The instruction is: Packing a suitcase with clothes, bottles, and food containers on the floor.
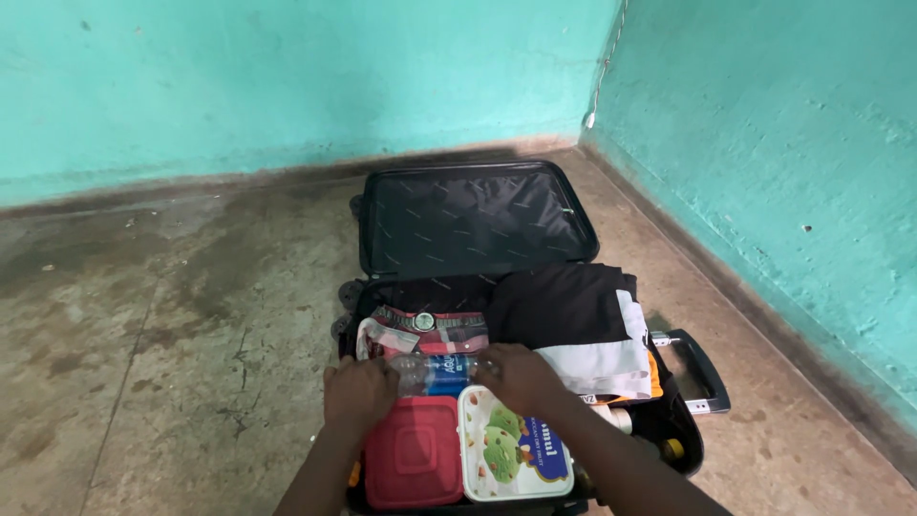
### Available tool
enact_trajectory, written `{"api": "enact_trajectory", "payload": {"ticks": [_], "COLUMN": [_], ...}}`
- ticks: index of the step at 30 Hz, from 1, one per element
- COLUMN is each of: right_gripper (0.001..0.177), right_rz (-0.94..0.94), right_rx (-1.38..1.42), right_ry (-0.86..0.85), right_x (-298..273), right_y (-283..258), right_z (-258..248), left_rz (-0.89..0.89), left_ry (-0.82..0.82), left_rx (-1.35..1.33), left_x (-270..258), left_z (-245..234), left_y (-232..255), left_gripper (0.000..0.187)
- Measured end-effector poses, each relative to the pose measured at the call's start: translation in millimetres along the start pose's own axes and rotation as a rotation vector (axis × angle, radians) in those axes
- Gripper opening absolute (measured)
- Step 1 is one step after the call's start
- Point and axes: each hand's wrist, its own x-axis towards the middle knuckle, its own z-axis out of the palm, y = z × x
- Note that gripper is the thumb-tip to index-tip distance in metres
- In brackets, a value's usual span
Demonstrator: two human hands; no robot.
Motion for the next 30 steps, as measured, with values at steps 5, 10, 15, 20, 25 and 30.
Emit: {"api": "enact_trajectory", "payload": {"ticks": [5,10,15,20,25,30], "right_gripper": [0.046,0.044,0.047,0.041,0.045,0.044], "right_rz": [0.104,0.258,0.105,0.279,0.157,0.308], "right_rx": [-0.018,0.052,-0.099,0.077,0.008,0.012], "right_ry": [0.320,-0.067,0.220,-0.134,0.155,-0.195], "right_x": [-6.9,-9.0,-8.0,-1.4,-1.0,0.1], "right_y": [-10.2,-9.6,-17.4,-32.1,-33.1,-37.8], "right_z": [-9.4,-5.2,-6.8,-22.0,-9.9,-11.7], "left_rz": [0.039,0.171,0.200,0.122,0.111,0.119], "left_ry": [0.039,0.215,0.128,0.000,-0.018,-0.032], "left_rx": [-0.029,-0.004,-0.033,-0.017,-0.056,-0.050], "left_x": [-13.1,-28.6,-29.1,-33.3,-32.4,-33.4], "left_z": [-4.4,1.3,19.0,13.5,16.0,11.3], "left_y": [5.3,12.1,15.7,23.4,22.0,23.8], "left_gripper": [0.043,0.061,0.065,0.075,0.077,0.072]}}
